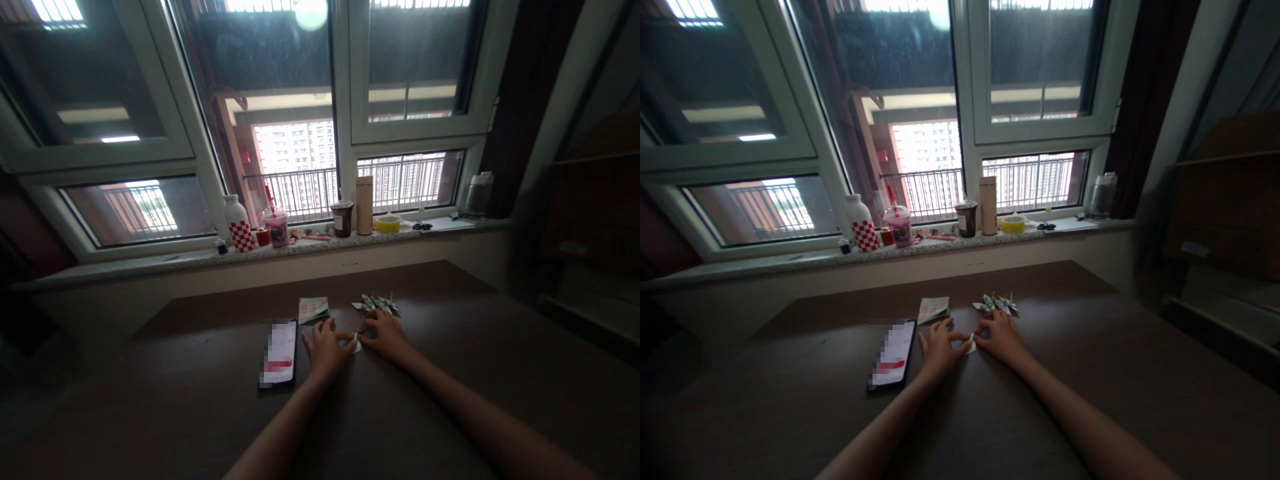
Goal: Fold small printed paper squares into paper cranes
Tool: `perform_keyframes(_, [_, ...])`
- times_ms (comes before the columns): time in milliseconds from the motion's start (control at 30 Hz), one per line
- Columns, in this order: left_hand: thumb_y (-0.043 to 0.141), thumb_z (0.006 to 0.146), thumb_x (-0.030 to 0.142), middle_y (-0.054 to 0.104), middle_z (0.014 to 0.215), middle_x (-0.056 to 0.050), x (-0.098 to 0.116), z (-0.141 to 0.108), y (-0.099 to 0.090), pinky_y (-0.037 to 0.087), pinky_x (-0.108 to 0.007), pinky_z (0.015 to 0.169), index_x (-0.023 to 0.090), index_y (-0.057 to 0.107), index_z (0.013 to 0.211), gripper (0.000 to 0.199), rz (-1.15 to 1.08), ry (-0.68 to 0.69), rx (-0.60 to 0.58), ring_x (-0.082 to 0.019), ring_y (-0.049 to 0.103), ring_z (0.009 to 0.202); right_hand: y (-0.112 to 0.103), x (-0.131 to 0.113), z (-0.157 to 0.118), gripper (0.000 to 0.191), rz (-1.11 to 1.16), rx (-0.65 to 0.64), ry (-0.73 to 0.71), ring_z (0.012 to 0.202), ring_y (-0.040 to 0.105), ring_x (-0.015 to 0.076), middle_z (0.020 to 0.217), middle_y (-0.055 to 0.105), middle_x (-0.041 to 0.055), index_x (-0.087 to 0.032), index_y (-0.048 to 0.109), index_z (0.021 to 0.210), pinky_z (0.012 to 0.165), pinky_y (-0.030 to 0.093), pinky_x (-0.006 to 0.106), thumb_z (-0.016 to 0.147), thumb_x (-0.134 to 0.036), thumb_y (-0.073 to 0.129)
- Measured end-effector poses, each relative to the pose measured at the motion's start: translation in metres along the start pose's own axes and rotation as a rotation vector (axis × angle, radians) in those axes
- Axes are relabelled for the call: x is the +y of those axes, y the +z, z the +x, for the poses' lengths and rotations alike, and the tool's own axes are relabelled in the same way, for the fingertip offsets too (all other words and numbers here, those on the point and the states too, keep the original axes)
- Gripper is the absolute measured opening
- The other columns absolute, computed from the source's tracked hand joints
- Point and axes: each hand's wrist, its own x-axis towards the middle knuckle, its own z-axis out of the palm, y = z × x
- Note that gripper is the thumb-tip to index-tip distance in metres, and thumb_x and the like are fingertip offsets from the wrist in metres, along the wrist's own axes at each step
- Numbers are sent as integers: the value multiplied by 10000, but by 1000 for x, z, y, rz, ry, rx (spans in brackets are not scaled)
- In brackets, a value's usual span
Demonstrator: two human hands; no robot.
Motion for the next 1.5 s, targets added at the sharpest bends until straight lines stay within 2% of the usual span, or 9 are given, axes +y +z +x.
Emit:
perform_keyframes(400, [627, 802, 501, 451, 1485, -6, 0, 0, 0, 40, -675, 1131, 398, 750, 991, 248, 20, -7, -18, -313, 277, 1416, -2, 10, -6, 334, 66, -55, -70, 1203, 477, 288, 1247, 572, 81, -278, 734, 978, 1037, 367, 473, 703, -466, 760])
perform_keyframes(633, [640, 792, 495, 449, 1485, -16, 0, -1, -1, 31, -670, 1134, 398, 749, 995, 250, 8, -8, -15, -312, 272, 1421, -1, 15, -9, 380, 123, -19, -104, 1206, 483, 285, 1241, 588, 91, -259, 720, 1044, 1042, 370, 470, 722, -459, 753])
perform_keyframes(800, [632, 793, 509, 463, 1471, -12, -2, 0, 1, 39, -682, 1129, 399, 751, 989, 254, 7, 7, -8, -326, 279, 1413, -2, 17, -8, 158, 192, -25, -121, 1223, 466, 273, 1220, 611, 74, -276, 775, 867, 1086, 323, 472, 812, -390, 680])
perform_keyframes(1000, [638, 793, 502, 447, 1484, -21, 2, -1, -3, 38, -668, 1136, 401, 747, 1001, 255, 26, -8, -25, -303, 276, 1419, -2, 17, -8, 147, 252, -84, -134, 1250, 436, 266, 1206, 626, 61, -264, 789, 776, 1112, 306, 447, 772, -392, 717])
perform_keyframes(1300, [640, 783, 498, 473, 1468, -10, 1, 0, -1, 47, -685, 1128, 381, 763, 956, 242, 1, -11, 0, -340, 290, 1410, 0, 14, -5, 133, 112, -8, -60, 1206, 471, 279, 1196, 619, 72, -302, 798, 842, 1068, 366, 454, 799, -365, 689])
perform_keyframes(1500, [664, 770, 486, 468, 1470, -12, -2, 1, 2, 46, -682, 1128, 408, 755, 967, 230, 6, 2, -4, -310, 288, 1414, 0, 10, -4, 187, 36, 18, -19, 1219, 447, 294, 1220, 584, 87, -341, 780, 954, 1047, 384, 484, 841, -413, 650])
